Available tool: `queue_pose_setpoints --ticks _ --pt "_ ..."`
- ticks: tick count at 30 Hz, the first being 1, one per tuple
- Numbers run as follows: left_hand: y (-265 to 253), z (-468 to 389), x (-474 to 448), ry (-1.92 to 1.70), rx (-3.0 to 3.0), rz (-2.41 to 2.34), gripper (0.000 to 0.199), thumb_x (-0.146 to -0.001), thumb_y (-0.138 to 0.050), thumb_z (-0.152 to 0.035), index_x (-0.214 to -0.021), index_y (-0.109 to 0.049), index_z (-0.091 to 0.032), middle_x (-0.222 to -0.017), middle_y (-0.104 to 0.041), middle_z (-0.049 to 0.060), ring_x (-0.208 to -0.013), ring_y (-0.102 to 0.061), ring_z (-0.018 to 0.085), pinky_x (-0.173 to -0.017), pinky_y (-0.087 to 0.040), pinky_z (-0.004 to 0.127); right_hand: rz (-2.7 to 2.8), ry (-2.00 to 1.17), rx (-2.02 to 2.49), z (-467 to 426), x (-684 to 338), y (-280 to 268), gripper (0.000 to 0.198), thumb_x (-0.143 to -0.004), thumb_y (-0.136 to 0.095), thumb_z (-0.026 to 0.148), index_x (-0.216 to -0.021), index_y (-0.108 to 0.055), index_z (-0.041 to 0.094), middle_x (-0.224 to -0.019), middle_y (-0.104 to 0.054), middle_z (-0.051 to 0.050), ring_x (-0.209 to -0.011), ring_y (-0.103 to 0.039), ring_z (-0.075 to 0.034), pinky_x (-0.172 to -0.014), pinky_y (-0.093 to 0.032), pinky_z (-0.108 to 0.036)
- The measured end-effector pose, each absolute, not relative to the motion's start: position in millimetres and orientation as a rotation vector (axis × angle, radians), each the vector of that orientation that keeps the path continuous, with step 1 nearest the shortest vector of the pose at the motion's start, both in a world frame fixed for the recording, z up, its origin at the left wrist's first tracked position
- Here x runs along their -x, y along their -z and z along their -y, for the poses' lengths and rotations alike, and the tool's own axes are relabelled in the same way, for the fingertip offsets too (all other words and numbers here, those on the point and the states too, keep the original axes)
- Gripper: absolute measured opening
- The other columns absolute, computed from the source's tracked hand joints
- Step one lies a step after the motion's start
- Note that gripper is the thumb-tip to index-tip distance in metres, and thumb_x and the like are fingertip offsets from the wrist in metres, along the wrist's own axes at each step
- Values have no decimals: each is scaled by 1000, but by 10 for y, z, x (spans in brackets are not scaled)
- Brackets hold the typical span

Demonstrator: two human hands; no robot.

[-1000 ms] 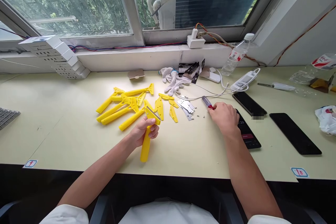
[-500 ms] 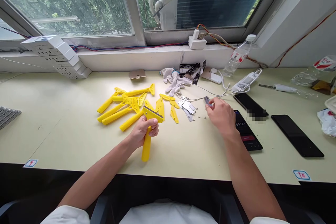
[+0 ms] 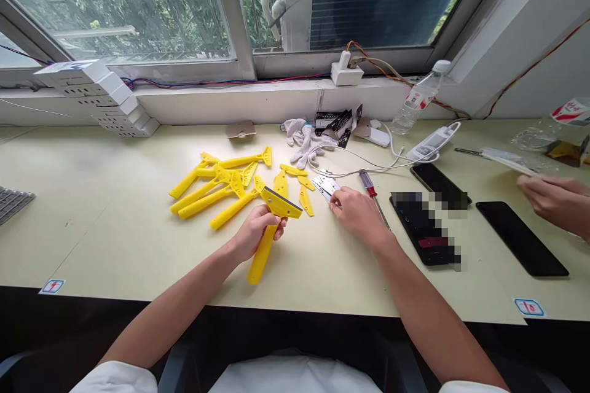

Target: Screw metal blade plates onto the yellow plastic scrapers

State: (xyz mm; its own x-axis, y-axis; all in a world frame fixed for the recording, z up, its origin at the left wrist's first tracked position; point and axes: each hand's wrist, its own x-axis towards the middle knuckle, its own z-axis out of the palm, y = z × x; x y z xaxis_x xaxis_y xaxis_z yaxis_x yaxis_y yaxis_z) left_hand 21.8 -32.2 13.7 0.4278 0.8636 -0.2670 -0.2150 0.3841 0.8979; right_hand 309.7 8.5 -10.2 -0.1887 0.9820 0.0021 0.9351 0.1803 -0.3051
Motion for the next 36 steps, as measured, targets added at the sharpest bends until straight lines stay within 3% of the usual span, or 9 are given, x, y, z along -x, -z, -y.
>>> queue_pose_setpoints --ticks 6,14,20,25,28,33,36 --pt "-102 301 -236 -791 -946 -959 15 -74 -69 -24 -85 -64 -16 -84 -61 3 -60 -54 10 -61 -41 27 2263 -312 1892 -26 -3020 66 19 -104 -51 34 -96 -65 24 -106 -74 -7 -77 -63 -23 -62 -31 -36" --pt "38 304 -288 -671 -1138 -1024 21 -80 -74 -28 -98 -71 -15 -94 -68 5 -67 -60 14 -66 -49 28 2208 -589 1305 164 -2707 38 18 -108 -51 36 -99 -61 26 -104 -71 -7 -76 -62 -20 -69 -43 -35" --pt "92 328 -268 -635 -1311 -1022 15 -87 -69 -30 -93 -71 -16 -74 -64 1 -63 -57 15 -60 -43 27 2236 -699 1215 240 -2495 111 14 -102 -57 31 -91 -63 26 -97 -70 -6 -73 -60 -19 -62 -39 -33" --pt "84 349 -262 -630 -1360 -1007 16 -88 -69 -33 -89 -71 -17 -72 -64 2 -62 -58 16 -60 -43 27 2053 -927 1159 237 -2528 49 12 -97 -68 34 -89 -65 25 -85 -62 -3 -70 -53 -18 -64 -44 -34" --pt "63 355 -265 -629 -1377 -975 15 -88 -69 -32 -88 -70 -17 -73 -64 2 -63 -59 16 -61 -45 27 1880 -1151 1187 232 -2555 13 21 -93 -75 40 -96 -60 25 -85 -57 0 -69 -48 -16 -63 -43 -32" --pt "67 355 -264 -618 -1400 -938 18 -88 -71 -33 -94 -72 -17 -74 -64 2 -62 -58 16 -60 -44 28 1761 -1412 1167 202 -2569 6 31 -89 -79 44 -102 -59 25 -102 -61 -2 -86 -56 -18 -72 -47 -31" --pt "86 345 -255 -603 -1403 -925 18 -89 -71 -34 -93 -70 -17 -73 -62 1 -63 -58 16 -60 -44 28 1728 -1567 1110 195 -2566 15 31 -89 -79 47 -102 -62 23 -101 -64 -2 -90 -59 -19 -80 -49 -34"
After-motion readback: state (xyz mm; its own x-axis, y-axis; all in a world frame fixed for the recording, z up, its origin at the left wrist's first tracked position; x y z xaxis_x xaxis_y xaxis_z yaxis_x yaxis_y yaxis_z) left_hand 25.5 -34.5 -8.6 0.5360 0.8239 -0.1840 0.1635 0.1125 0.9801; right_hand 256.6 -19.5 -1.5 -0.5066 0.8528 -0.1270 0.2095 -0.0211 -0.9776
